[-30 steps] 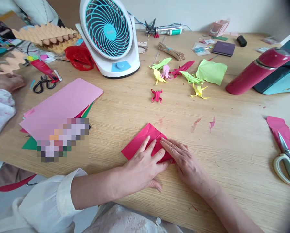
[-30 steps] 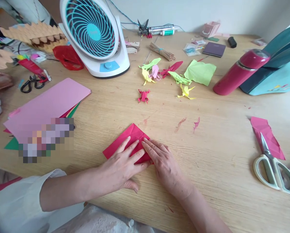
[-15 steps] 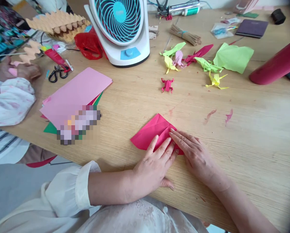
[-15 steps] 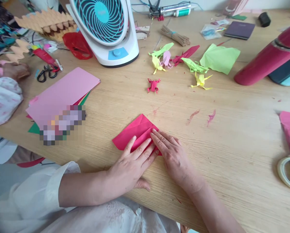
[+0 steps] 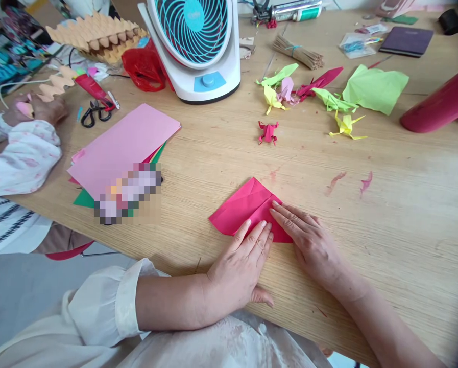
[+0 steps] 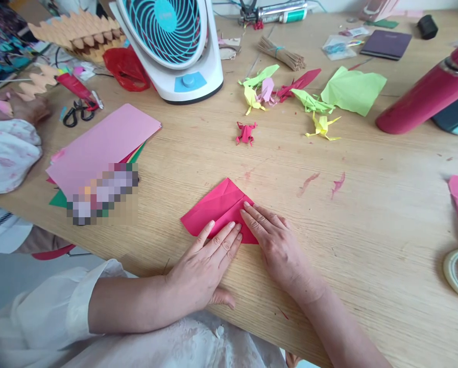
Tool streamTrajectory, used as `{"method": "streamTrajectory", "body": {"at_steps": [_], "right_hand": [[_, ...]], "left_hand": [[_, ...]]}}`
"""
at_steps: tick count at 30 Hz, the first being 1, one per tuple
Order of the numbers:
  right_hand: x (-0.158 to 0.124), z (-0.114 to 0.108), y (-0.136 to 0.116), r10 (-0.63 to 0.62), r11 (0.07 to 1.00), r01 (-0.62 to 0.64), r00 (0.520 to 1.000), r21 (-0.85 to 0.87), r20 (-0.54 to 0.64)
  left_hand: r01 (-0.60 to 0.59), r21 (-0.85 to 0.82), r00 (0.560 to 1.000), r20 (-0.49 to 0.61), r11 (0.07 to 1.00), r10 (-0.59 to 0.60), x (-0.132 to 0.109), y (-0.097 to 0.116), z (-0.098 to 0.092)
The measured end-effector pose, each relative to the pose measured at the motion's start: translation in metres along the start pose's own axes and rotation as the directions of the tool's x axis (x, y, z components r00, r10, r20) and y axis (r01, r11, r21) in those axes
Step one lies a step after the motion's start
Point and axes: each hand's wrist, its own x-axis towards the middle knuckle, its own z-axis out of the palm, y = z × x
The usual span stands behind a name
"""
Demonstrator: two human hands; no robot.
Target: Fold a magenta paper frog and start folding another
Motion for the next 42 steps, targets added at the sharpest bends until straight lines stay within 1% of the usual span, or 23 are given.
{"method": "streamTrajectory", "body": {"at_steps": [8, 16, 24, 29, 33, 36, 39, 41, 42], "right_hand": [[0.002, -0.001, -0.001, -0.026, 1.0, 0.025, 0.999, -0.011, -0.023], [0.002, -0.002, -0.002, -0.012, 1.0, 0.011, 1.0, -0.016, -0.029], [0.001, 0.0, -0.001, -0.012, 1.0, 0.011, 0.999, -0.013, -0.031], [0.001, 0.0, 0.0, -0.015, 0.999, 0.014, 0.999, -0.039, -0.033], [0.001, -0.001, -0.002, -0.01, 0.999, 0.009, 0.999, -0.034, -0.03], [0.002, -0.002, -0.003, -0.001, 1.0, 0.0, 0.999, -0.026, -0.041], [0.002, -0.002, -0.004, -0.002, 1.0, 0.002, 0.998, -0.006, -0.06], [0.003, -0.002, -0.005, -0.004, 1.0, 0.005, 0.997, 0.003, -0.071], [0.003, -0.002, -0.005, -0.003, 1.0, 0.004, 0.997, 0.006, -0.078]], "left_hand": [[0.04, -0.006, 0.998, 0.039, 0.999, -0.039, -0.014, -0.007, 0.001], [0.096, -0.037, 0.994, 0.052, 0.995, -0.094, -0.034, -0.016, 0.005], [0.17, -0.086, 0.985, -0.014, 0.982, -0.172, -0.054, -0.024, 0.015], [0.192, -0.131, 0.981, -0.013, 0.973, -0.195, -0.064, -0.025, 0.022], [0.199, -0.148, 0.98, 0.029, 0.969, -0.196, -0.068, -0.028, 0.022], [0.184, -0.166, 0.983, 0.047, 0.969, -0.179, -0.069, -0.031, 0.018], [0.182, -0.173, 0.983, 0.028, 0.968, -0.18, -0.066, -0.035, 0.01], [0.177, -0.182, 0.983, -0.008, 0.967, -0.182, -0.058, -0.036, 0.003], [0.15, -0.195, 0.987, -0.02, 0.969, -0.157, -0.052, -0.036, 0.001]]}}
